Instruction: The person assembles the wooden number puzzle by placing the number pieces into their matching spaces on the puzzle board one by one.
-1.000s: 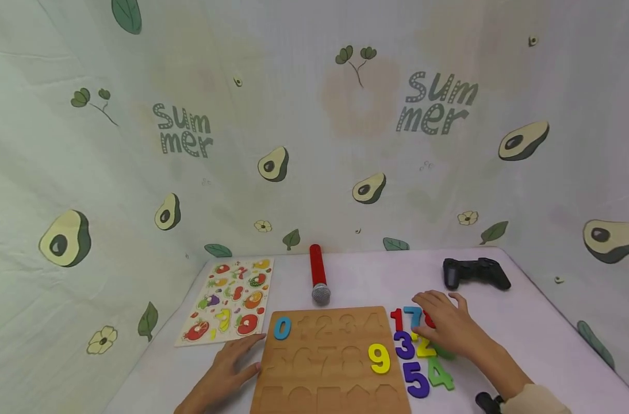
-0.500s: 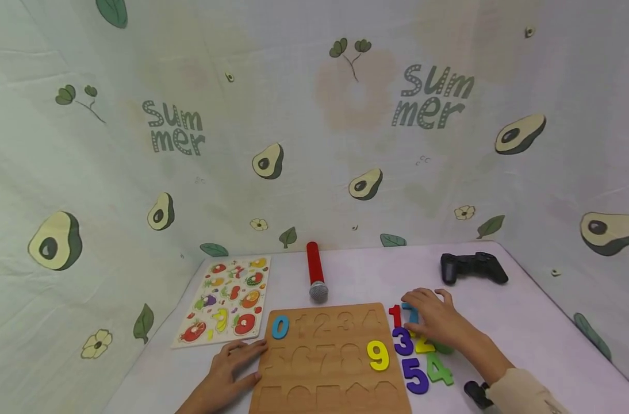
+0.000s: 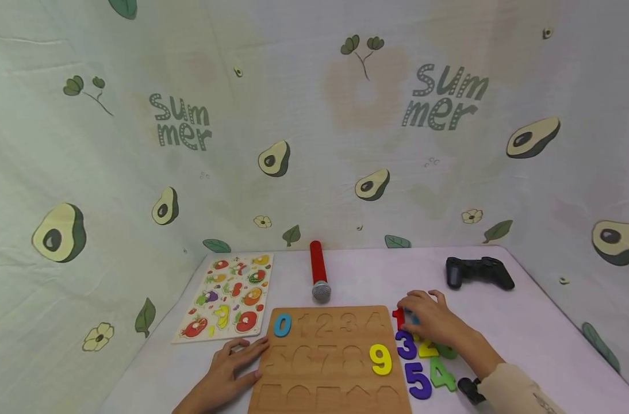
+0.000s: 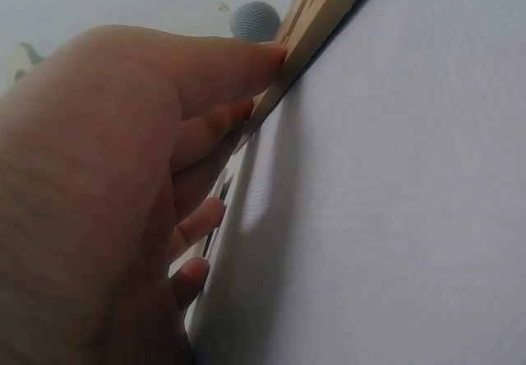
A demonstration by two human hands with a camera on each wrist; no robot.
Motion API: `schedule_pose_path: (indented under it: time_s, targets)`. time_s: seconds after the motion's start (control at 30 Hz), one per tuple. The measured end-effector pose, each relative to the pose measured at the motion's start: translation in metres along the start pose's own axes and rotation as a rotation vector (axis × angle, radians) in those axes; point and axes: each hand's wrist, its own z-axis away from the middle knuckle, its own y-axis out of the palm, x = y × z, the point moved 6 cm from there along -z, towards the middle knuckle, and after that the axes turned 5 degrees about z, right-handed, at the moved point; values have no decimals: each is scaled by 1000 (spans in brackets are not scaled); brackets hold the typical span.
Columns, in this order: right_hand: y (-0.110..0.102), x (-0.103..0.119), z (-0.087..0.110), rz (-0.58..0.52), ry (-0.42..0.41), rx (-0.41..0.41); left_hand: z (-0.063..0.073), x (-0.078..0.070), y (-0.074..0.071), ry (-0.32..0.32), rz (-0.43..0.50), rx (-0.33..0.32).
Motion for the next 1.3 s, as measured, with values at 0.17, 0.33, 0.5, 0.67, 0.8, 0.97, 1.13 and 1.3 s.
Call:
schedule_pose_path:
  time_s: [0.17,0.33,0.5,0.67,0.8,0.97,1.13,1.3]
  targets:
    - [2,-1,-5,-20,-5,20,0,-3,-2,20,6,-15]
    - [4,-3,-7,-18,-3,35,2,-6,-3,40,21,-28]
    - [7,-6,-6,-9,10,64,1,-8,-4,48,11,-34]
    - [10,-8,-6,8,16,85,0,-7,-5,22,26,-5]
    - [10,-9,-8,17,4,62,0,-5,-3,19,30,-1]
    - [11,-10,-9,17,21,69,0,-4,-1,24,35,-8]
    - [12,-11,-11,18,37,95,1,-3,-1,2,40,6]
    - [12,-11,-11,3,32,72,1,-4,-1,-7,32,10]
